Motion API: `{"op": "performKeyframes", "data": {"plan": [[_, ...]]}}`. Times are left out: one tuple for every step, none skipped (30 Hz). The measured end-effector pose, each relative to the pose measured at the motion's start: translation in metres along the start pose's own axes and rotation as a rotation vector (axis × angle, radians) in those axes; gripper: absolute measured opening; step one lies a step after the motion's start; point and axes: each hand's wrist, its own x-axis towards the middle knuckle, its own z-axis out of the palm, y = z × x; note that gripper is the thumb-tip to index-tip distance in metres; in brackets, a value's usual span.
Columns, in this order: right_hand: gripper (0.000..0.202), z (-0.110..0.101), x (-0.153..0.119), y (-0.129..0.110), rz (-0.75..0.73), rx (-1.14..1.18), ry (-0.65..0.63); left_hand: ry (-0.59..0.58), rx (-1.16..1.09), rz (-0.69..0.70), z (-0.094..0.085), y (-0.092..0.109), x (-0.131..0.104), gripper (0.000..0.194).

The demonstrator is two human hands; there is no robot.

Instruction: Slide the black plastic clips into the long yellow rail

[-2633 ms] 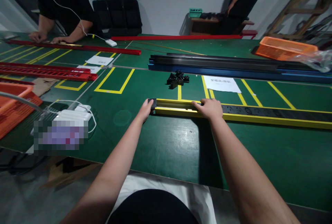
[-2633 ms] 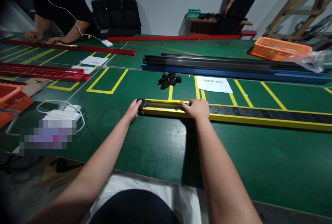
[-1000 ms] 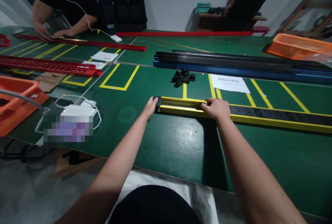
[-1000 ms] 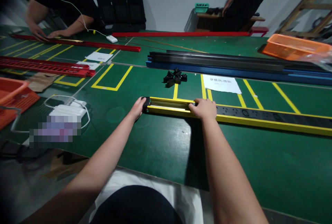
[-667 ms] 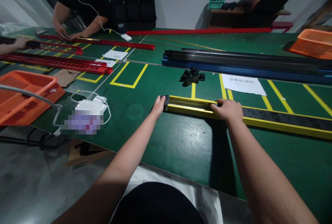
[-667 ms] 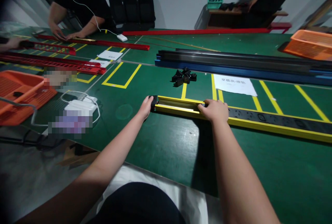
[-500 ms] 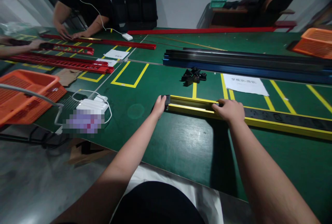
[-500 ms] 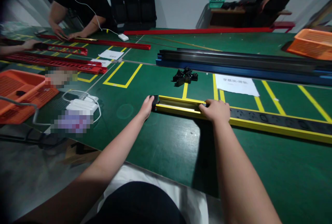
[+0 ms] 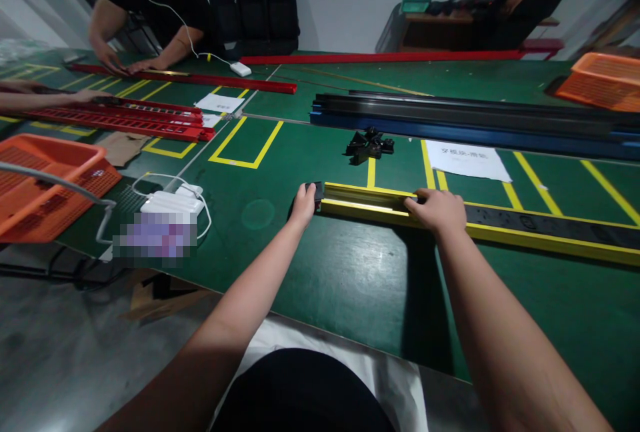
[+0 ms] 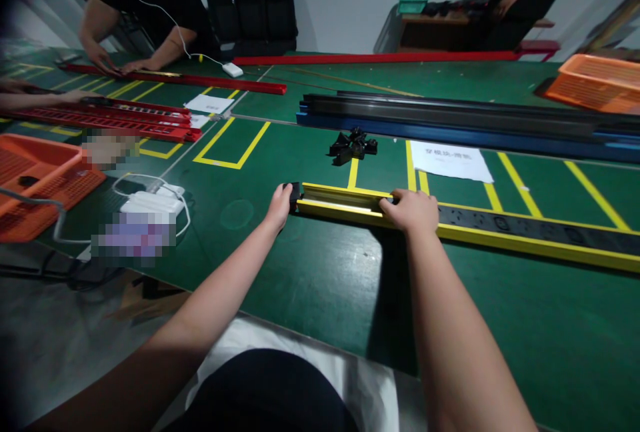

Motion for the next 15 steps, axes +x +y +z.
{"op": "performKeyframes", "data": {"plan": [[0.052,0.0,0.0,0.0,-0.001,0.0,-0.001,-0.005,-0.003,0.0,0.0,0.0,0.0,0.028],[0.052,0.0,0.0,0.0,-0.002,0.0,-0.001,-0.021,-0.009,-0.006,-0.001,0.0,0.0,0.029],[0.052,0.0,0.0,0.0,-0.002,0.0,0.0,-0.047,-0.018,-0.016,-0.001,0.001,0.001,0.03],[0.052,0.0,0.0,0.0,0.0,0.001,0.001,-0.082,-0.028,-0.029,-0.002,0.001,0.002,0.031],[0.052,0.0,0.0,0.0,0.003,0.002,0.003,-0.121,-0.038,-0.044,-0.003,0.002,0.003,0.032],[0.052,0.0,0.001,0.0,0.006,0.003,0.003,-0.16,-0.047,-0.059,-0.005,0.002,0.004,0.032],[0.053,0.0,0.001,0.0,0.008,0.005,0.003,-0.196,-0.056,-0.072,-0.006,0.003,0.005,0.033],[0.053,0.0,0.001,0.0,0.009,0.006,0.004,-0.227,-0.064,-0.082,-0.008,0.003,0.007,0.033],[0.053,0.0,0.001,0.0,0.007,0.008,0.002,-0.254,-0.071,-0.087,-0.009,0.003,0.008,0.032],[0.055,-0.001,0.001,0.0,0.001,0.01,-0.003,-0.277,-0.074,-0.087,-0.01,0.003,0.009,0.032],[0.056,-0.001,0.001,0.0,-0.009,0.012,-0.012,-0.294,-0.074,-0.081,-0.012,0.003,0.01,0.031],[0.059,-0.002,0.002,0.0,-0.02,0.015,-0.023,-0.305,-0.069,-0.072,-0.013,0.003,0.01,0.031],[0.061,-0.002,0.002,0.001,-0.03,0.019,-0.036,-0.312,-0.063,-0.061,-0.013,0.002,0.011,0.03],[0.064,-0.003,0.003,0.001,-0.036,0.025,-0.051,-0.316,-0.056,-0.055,-0.014,0.003,0.011,0.029],[0.067,-0.003,0.004,0.001,-0.033,0.031,-0.064,-0.322,-0.052,-0.055,-0.014,0.003,0.011,0.029]]}}
